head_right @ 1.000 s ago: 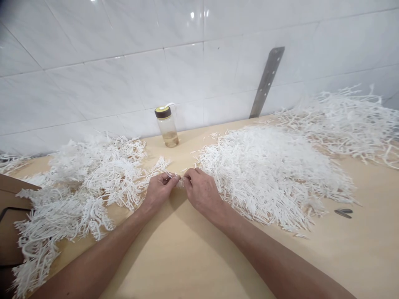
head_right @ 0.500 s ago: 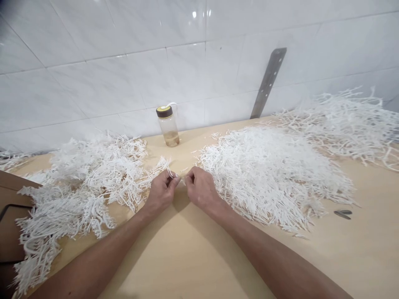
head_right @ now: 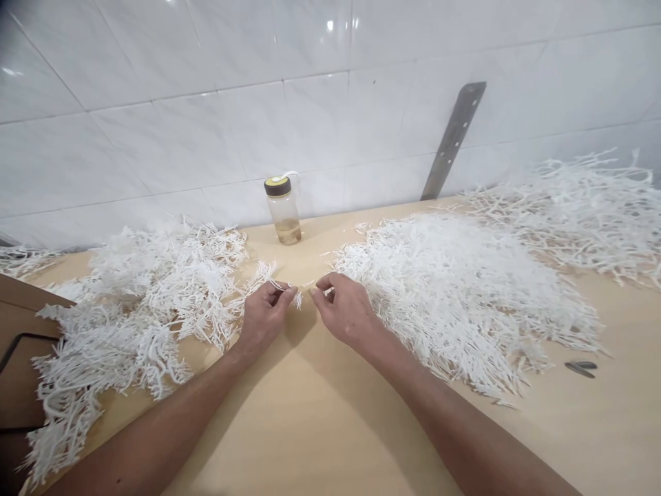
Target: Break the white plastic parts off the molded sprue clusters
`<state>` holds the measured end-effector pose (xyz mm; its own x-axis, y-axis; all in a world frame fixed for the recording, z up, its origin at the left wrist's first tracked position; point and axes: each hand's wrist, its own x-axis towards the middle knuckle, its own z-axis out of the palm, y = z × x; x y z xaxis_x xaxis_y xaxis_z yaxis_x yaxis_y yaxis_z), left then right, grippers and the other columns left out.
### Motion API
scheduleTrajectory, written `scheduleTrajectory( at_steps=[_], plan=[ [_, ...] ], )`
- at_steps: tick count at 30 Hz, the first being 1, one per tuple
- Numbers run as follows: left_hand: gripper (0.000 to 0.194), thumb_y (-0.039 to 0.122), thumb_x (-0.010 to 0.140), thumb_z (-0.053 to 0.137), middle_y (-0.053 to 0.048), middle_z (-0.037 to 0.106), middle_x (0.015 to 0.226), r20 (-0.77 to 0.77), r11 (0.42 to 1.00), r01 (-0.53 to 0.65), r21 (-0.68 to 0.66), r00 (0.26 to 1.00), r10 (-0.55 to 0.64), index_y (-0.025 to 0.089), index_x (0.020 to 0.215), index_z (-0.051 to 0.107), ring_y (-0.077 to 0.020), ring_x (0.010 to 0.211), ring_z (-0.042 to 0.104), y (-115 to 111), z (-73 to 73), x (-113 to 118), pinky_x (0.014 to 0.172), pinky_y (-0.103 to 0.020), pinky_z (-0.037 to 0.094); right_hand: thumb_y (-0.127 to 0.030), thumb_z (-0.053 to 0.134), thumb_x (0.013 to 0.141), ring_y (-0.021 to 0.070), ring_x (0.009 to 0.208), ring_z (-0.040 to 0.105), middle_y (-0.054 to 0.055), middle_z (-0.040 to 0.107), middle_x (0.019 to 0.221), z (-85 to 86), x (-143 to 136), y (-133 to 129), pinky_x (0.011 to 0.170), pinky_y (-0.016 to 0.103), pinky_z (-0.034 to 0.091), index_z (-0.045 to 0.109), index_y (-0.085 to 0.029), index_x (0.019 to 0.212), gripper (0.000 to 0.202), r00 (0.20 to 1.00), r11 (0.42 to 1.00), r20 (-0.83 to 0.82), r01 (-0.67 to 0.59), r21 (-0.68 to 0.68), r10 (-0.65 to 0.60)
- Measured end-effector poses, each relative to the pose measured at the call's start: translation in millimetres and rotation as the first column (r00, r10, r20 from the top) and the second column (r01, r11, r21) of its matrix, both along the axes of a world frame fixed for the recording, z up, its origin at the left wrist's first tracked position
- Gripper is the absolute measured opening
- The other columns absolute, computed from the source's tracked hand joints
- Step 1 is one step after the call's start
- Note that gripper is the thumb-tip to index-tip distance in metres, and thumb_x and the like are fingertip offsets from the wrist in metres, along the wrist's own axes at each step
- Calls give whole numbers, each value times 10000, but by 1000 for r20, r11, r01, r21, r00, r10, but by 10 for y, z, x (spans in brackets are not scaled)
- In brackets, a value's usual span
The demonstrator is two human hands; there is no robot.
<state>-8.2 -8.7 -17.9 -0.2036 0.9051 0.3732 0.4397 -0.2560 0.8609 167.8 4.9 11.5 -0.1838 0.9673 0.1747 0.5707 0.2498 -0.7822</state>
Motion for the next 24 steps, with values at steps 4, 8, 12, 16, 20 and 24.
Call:
scheduleTrajectory(
  at_steps=[4,8,12,16,20,24],
  plan=[
    [173,342,843,655,-26,685,724,-66,999,-3,45,998,6,175,813,690,-142,647,614,-8,-8,4,616,-252,470,-417,567,868,101,424,563,16,674,797,-56,-133,-87,417,245,443,624,-187,892,238,990,969,-117,-106,-222,82],
    [166,329,846,658,-30,691,712,-107,999,12,50,994,-6,178,794,705,-144,634,620,-13,-26,7,615,-260,479,-348,570,872,144,582,615,19,682,787,-162,-214,-112,532,263,456,604,-193,856,159,999,997,-21,-50,-50,49],
    [151,291,838,664,-33,694,709,-136,998,6,63,991,3,179,742,701,-146,642,624,-30,-8,23,613,-262,476,-290,559,875,176,695,621,25,692,783,-214,-223,-90,634,291,431,605,-196,832,114,997,990,81,-31,138,20],
    [141,280,834,666,-31,692,709,-141,998,11,67,990,-2,179,741,699,-143,642,618,-48,18,35,613,-261,473,-271,557,870,173,676,618,18,698,745,-218,-217,-64,638,285,411,621,-198,789,127,994,996,109,-38,86,29],
    [136,293,834,668,-32,695,735,-121,997,12,77,993,-2,177,772,700,-141,650,617,-53,-1,32,625,-260,474,-256,546,864,166,641,599,8,684,695,-211,-214,-50,622,278,393,626,-199,756,146,992,999,121,-25,27,21],
    [147,315,838,662,-29,685,733,-113,998,-7,70,993,15,179,798,700,-139,643,606,-60,-19,40,624,-261,468,-270,499,887,169,603,564,1,648,646,-212,-189,-52,600,281,372,625,-202,764,189,990,999,140,-38,34,33]
  ],
)
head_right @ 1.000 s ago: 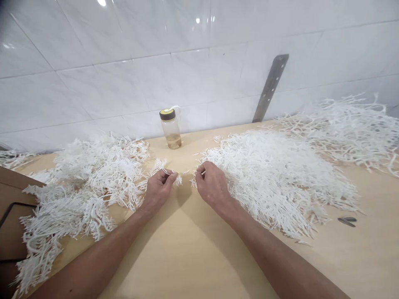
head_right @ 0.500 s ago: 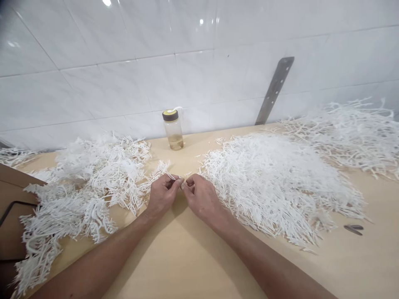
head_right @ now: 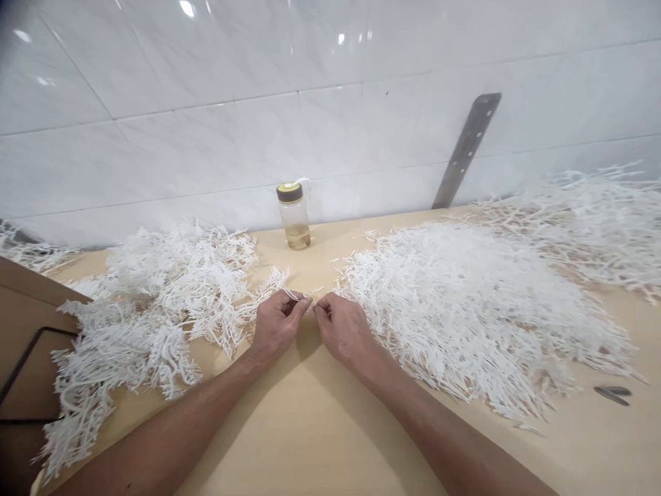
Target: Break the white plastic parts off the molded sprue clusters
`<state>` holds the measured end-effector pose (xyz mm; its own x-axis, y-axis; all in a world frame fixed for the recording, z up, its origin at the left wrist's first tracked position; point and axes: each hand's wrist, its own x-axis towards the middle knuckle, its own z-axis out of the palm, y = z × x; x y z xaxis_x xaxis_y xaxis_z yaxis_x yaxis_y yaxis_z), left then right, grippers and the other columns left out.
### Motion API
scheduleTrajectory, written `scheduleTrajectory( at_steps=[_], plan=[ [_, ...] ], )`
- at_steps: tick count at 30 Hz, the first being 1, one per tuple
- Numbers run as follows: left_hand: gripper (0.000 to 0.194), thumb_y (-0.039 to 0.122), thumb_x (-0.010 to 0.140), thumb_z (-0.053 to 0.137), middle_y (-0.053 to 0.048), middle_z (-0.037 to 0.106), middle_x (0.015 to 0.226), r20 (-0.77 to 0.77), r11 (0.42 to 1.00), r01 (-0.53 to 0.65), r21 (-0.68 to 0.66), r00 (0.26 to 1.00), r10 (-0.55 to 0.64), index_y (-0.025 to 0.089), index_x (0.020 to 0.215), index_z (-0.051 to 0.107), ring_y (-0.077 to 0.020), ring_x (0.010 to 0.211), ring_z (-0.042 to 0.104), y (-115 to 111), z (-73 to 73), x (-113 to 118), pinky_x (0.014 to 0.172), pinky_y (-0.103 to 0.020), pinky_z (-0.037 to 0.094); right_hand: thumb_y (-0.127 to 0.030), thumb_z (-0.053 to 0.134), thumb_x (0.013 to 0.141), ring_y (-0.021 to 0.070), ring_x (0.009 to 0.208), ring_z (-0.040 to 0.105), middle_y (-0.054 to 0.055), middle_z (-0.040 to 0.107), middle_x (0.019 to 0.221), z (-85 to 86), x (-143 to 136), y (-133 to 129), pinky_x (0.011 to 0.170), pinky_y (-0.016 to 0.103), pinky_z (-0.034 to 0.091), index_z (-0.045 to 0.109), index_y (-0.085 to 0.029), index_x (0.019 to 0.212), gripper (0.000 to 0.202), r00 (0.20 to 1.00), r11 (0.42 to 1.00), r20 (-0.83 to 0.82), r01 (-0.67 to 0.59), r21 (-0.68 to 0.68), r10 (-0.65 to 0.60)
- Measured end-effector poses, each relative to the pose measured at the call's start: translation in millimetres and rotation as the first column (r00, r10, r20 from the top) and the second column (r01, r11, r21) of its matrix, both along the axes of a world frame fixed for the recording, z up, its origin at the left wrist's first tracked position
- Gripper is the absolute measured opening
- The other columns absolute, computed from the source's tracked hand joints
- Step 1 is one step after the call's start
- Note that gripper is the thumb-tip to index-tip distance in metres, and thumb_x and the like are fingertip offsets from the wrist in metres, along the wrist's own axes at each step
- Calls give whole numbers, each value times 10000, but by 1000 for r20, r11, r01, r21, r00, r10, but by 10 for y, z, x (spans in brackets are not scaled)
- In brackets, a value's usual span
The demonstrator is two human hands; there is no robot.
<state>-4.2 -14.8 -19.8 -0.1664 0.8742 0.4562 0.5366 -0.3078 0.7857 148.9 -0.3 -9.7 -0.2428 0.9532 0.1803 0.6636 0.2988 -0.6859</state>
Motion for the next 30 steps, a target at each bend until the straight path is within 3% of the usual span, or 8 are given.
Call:
scheduleTrajectory(
  at_steps=[9,18,20,23,24,26,30],
  plan=[
    [106,274,782,659,13,618,625,151,992,17,-123,989,2,182,731,639,-125,569,543,44,62,-13,569,-247,428,-254,462,915,160,597,520,2,598,653,9,-6,-63,586,273,352,563,-203,752,199,996,996,38,-84,34,83],
    [127,282,775,645,34,552,571,106,986,22,-165,994,-4,183,703,613,-117,543,491,88,21,-51,556,-237,396,-234,445,922,127,464,513,-39,529,568,-7,-20,-82,496,240,334,493,-212,752,178,993,987,-71,-98,-127,90],
    [141,294,774,643,35,552,575,102,988,-16,-153,994,32,180,695,618,-116,547,492,153,27,-136,554,-232,394,-214,458,910,119,443,512,-32,541,576,25,-26,-141,474,238,335,496,-208,728,186,990,981,-86,-121,-151,109],
    [181,319,772,641,38,545,556,158,969,-199,-146,962,221,177,665,607,-112,524,477,257,42,-265,515,-224,375,-178,474,884,109,439,520,-18,567,607,69,-38,-234,470,239,360,506,-202,689,199,980,970,-109,-183,-161,167],
    [190,334,774,647,37,550,570,185,972,-191,-139,959,215,175,677,610,-109,527,481,275,42,-283,513,-221,376,-181,474,884,110,441,525,-21,566,601,80,-40,-250,473,240,371,513,-202,694,195,978,968,-120,-191,-161,173],
    [207,372,784,658,37,558,596,249,989,-69,-130,963,100,171,741,636,-95,515,472,273,36,-268,501,-214,374,-211,481,891,118,450,537,-31,559,581,97,-34,-243,480,243,389,532,-206,719,179,978,973,-145,-170,-157,148],
    [292,458,779,691,47,533,567,377,978,132,-161,924,-63,170,770,649,-70,437,408,189,35,-150,444,-216,343,-268,547,861,127,484,556,-23,608,637,139,19,-136,498,253,407,567,-207,757,122,985,993,-173,-34,-113,14]
  ],
)
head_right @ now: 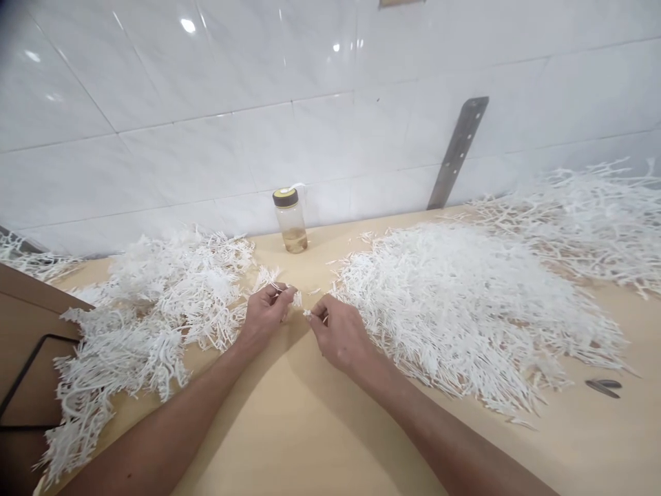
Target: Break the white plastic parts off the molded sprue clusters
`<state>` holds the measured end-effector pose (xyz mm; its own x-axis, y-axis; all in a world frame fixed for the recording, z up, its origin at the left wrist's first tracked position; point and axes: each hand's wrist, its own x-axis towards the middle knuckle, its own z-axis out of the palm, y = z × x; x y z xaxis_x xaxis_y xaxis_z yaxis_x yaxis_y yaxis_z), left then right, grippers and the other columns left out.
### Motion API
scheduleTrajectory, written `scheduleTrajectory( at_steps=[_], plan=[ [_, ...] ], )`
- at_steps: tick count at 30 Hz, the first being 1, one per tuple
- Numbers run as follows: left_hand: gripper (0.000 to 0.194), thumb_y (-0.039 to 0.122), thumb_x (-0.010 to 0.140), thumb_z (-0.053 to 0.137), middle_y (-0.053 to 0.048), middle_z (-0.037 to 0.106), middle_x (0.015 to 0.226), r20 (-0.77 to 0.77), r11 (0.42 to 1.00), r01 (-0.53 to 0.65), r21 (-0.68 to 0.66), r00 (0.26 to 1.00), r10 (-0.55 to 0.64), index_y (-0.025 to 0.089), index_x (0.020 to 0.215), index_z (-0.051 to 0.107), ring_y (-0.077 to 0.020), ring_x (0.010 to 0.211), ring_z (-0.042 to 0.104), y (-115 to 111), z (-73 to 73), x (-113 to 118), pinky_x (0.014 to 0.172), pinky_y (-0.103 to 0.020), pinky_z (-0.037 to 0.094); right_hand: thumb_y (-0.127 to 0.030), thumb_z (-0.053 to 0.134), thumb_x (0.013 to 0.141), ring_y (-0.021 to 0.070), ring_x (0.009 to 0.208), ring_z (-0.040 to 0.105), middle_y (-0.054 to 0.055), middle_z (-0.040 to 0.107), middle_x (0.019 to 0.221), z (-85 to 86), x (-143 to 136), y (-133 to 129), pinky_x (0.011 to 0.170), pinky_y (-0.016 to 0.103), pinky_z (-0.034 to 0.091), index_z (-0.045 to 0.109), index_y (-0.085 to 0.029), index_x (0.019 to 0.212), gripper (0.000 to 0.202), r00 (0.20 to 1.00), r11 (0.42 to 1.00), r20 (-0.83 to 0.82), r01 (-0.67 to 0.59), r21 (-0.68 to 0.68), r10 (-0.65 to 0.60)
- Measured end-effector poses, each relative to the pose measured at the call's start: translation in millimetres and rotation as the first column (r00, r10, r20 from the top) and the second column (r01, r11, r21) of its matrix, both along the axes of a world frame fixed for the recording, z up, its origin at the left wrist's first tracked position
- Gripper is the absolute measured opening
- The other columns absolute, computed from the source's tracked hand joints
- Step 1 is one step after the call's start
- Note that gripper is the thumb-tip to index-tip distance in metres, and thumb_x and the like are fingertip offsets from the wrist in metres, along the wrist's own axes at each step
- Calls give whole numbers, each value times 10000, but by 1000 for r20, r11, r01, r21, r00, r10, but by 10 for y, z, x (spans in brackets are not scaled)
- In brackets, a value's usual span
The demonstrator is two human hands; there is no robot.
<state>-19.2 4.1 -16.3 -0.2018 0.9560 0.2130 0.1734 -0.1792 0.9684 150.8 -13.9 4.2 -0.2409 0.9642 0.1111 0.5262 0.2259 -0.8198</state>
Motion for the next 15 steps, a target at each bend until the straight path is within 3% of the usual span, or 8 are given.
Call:
scheduleTrajectory(
  at_steps=[3,7,11,13,15],
  plan=[
    [338,486,784,692,44,521,527,27,997,71,-21,997,-70,166,692,633,-67,421,402,-44,45,44,444,-222,345,-244,556,841,128,513,559,-21,631,662,30,68,81,532,259,410,572,-208,759,91,997,996,41,57,72,-60],
    [338,482,741,738,24,584,584,141,986,136,-100,983,-122,162,708,632,-50,402,374,-60,128,50,406,-217,291,-175,543,823,153,609,582,-8,644,676,21,200,173,589,271,407,590,-206,760,84,978,977,192,40,211,-81],
    [333,464,712,764,-18,650,720,284,971,197,-132,947,-153,167,729,615,-41,415,376,-66,166,42,389,-208,239,-108,527,799,164,702,617,54,705,928,24,293,236,681,303,449,661,-193,885,180,966,945,231,33,326,-113],
    [334,471,725,752,-14,617,650,284,966,219,-138,943,-173,166,718,616,-49,423,370,-73,163,37,394,-206,232,-159,534,830,155,655,628,54,711,920,59,282,229,669,303,476,672,-194,923,170,979,959,158,81,270,-127],
    [337,483,740,738,8,553,559,253,962,233,-142,948,-192,166,717,623,-56,423,359,-87,158,37,399,-203,232,-252,535,871,134,530,613,28,700,809,100,238,198,575,282,489,672,-196,935,161,994,992,56,86,95,-91]
  ],
)
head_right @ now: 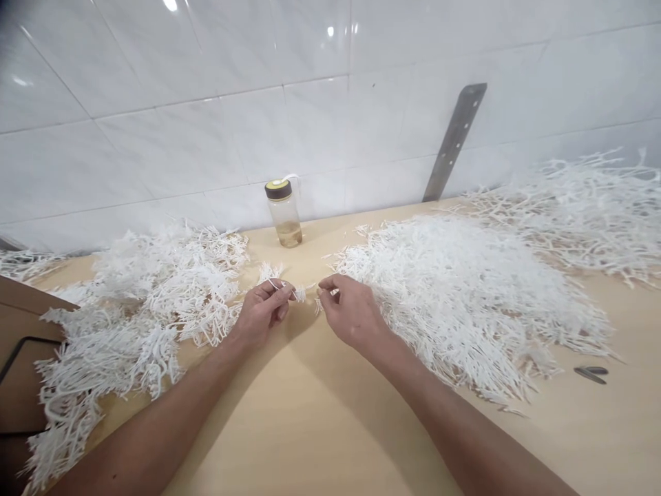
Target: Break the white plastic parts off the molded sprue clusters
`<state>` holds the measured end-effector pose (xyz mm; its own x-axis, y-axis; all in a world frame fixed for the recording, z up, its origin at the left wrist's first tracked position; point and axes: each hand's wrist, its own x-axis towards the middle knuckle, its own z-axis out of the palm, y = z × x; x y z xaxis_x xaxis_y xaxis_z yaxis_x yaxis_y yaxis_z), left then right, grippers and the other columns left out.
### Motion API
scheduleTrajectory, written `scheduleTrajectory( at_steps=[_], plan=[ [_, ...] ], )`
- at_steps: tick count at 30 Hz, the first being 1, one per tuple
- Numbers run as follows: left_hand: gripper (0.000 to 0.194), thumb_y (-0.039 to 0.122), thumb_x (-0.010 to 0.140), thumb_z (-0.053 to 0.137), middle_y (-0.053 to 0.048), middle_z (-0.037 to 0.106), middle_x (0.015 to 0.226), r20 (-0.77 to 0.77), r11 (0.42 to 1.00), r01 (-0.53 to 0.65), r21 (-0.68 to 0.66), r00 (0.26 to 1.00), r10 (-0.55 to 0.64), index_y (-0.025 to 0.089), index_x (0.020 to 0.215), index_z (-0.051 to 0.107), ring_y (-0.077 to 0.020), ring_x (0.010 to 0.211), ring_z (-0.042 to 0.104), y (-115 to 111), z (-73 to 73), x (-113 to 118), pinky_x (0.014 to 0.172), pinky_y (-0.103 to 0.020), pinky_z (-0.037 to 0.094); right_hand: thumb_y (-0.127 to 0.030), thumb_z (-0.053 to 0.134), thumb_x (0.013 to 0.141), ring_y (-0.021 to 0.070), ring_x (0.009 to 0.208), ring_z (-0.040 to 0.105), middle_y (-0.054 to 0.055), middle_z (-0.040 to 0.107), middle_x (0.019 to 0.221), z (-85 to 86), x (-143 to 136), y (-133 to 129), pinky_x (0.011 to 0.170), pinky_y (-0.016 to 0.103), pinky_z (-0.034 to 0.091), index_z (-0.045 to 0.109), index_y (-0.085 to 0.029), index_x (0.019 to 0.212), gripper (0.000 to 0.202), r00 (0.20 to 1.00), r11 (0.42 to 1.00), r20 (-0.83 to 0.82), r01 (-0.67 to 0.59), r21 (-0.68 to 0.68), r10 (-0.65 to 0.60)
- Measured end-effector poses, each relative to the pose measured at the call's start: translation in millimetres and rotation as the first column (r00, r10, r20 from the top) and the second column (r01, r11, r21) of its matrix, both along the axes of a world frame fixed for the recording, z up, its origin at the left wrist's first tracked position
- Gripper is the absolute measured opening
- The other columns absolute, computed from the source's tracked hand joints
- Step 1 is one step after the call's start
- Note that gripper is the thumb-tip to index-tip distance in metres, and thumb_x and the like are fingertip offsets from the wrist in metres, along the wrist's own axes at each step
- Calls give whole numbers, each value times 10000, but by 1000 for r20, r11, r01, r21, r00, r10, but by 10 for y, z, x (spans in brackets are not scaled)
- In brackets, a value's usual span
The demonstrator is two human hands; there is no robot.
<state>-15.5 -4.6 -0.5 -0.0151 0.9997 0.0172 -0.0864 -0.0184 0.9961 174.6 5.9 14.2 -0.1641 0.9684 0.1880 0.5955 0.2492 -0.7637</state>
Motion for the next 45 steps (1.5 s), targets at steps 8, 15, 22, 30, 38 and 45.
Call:
scheduleTrajectory(
  at_steps=[8,15,22,30,38,45],
  plan=[
    [340,504,762,712,49,473,448,-100,997,75,5,992,-74,172,726,654,-56,370,349,-69,24,61,379,-205,249,-328,569,861,90,392,560,-22,617,687,-25,-149,-78,413,226,465,647,-186,820,166,960,969,-272,-134,-210,74],
    [259,345,693,753,82,476,458,-8,999,9,-45,1000,-9,189,820,591,-63,374,385,-55,36,100,370,-184,260,-311,580,851,118,505,581,-6,649,725,-76,-176,-111,449,234,460,622,-201,811,124,971,995,-230,-81,-55,67],
    [289,361,706,738,71,517,489,-29,995,16,-100,999,-19,197,818,528,-71,395,432,-49,40,106,371,-173,270,-156,556,857,152,716,604,20,653,782,-141,-174,-110,667,268,473,585,-194,842,50,990,943,-64,-102,316,129],
    [369,499,754,718,42,489,466,-63,980,90,-178,993,-102,152,717,598,-65,408,416,-54,76,77,388,-186,273,-120,524,885,150,690,558,23,595,763,-150,-150,-80,639,266,440,557,-198,821,105,989,869,-10,-126,479,149],
    [361,467,721,775,34,519,526,95,987,103,-124,991,-91,143,730,616,-54,441,402,-25,67,38,416,-191,285,-211,605,851,142,654,584,7,628,739,-197,-211,-97,539,243,474,590,-198,797,58,967,965,-215,-80,249,135],
    [287,351,696,794,1,566,588,261,959,249,-133,943,-208,130,801,644,-87,509,478,20,68,-31,416,-193,341,-336,634,843,110,479,536,-13,608,684,-174,-215,-117,410,235,461,597,-198,790,152,927,999,-373,-43,-28,30]
  ],
)
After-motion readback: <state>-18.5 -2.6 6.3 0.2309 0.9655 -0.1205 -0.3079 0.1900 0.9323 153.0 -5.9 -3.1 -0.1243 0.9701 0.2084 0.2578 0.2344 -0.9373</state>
